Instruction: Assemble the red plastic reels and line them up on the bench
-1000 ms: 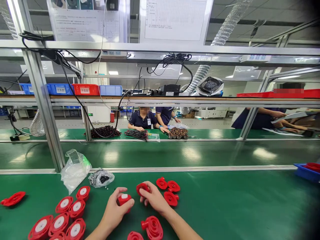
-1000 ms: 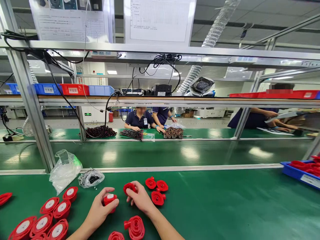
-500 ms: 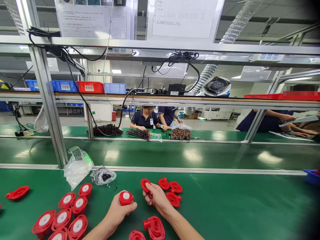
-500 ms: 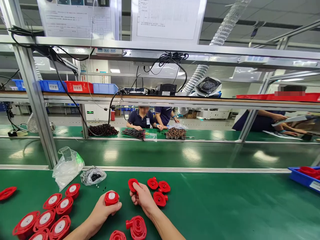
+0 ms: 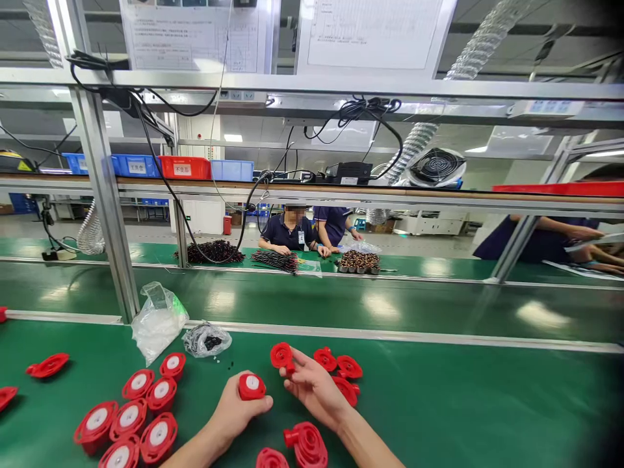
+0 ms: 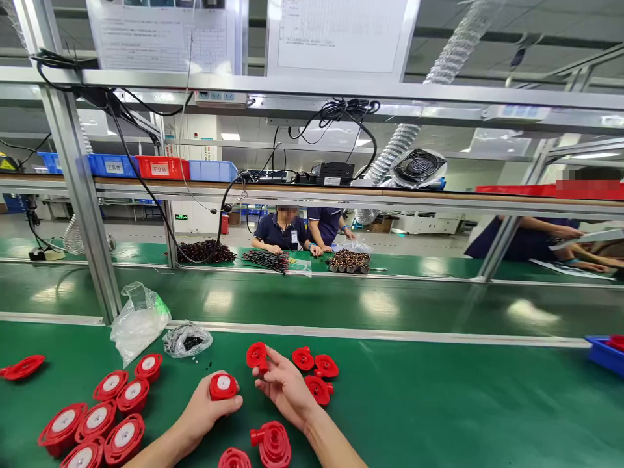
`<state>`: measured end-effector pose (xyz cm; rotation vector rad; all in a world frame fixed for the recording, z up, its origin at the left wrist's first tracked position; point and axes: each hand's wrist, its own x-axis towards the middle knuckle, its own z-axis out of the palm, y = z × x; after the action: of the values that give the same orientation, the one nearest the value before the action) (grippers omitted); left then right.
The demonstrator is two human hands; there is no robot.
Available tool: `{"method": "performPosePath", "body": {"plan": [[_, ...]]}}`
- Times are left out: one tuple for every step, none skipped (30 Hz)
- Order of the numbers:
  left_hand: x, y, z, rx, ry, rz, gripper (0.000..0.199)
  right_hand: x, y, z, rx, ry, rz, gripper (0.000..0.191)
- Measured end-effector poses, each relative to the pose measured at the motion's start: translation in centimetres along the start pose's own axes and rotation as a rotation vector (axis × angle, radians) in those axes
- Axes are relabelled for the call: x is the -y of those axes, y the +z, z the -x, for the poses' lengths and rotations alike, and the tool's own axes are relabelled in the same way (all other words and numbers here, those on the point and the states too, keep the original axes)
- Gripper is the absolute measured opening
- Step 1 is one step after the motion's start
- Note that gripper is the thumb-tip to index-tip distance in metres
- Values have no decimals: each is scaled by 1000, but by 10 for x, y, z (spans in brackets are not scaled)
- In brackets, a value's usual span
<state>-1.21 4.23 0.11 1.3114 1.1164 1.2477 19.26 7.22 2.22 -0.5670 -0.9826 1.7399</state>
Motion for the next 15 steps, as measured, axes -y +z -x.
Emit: {"method": "performPosePath", "body": {"plan": [[-1, 0, 0, 10, 9, -34, 35, -2, 1, 1, 13, -22, 49, 63], [-3, 0, 0, 18, 21, -69, 33, -5, 2, 2, 16, -52, 123, 64], [-4, 0, 0, 17, 34, -102, 33, -8, 3, 4, 14, -92, 226, 63], [-6, 1, 1, 8, 49, -128, 34, -10, 5, 6, 17, -141, 358, 60], [-7, 1, 1, 1, 67, -142, 35, -11, 8, 9, 30, -200, 505, 55], [-9, 2, 2, 7, 89, -141, 33, -12, 11, 13, 54, -265, 651, 49], [-10, 3, 2, 32, 114, -127, 29, -11, 14, 18, 87, -333, 780, 46], [-13, 4, 4, 74, 139, -101, 25, -9, 18, 22, 127, -396, 882, 45], [-15, 5, 5, 125, 169, -72, 22, -7, 21, 26, 174, -444, 955, 47], [-18, 7, 6, 176, 201, -47, 23, -4, 25, 30, 217, -477, 1003, 51], [-21, 8, 8, 219, 230, -30, 26, -2, 27, 33, 253, -497, 1032, 54], [-24, 10, 10, 251, 252, -19, 28, 0, 29, 34, 278, -504, 1051, 56], [-26, 11, 11, 270, 267, -13, 29, 1, 30, 35, 290, -505, 1059, 57], [-28, 12, 12, 277, 274, -10, 29, 2, 30, 35, 295, -504, 1060, 57], [-29, 13, 13, 275, 275, -8, 29, 2, 30, 35, 297, -501, 1060, 58]]}}
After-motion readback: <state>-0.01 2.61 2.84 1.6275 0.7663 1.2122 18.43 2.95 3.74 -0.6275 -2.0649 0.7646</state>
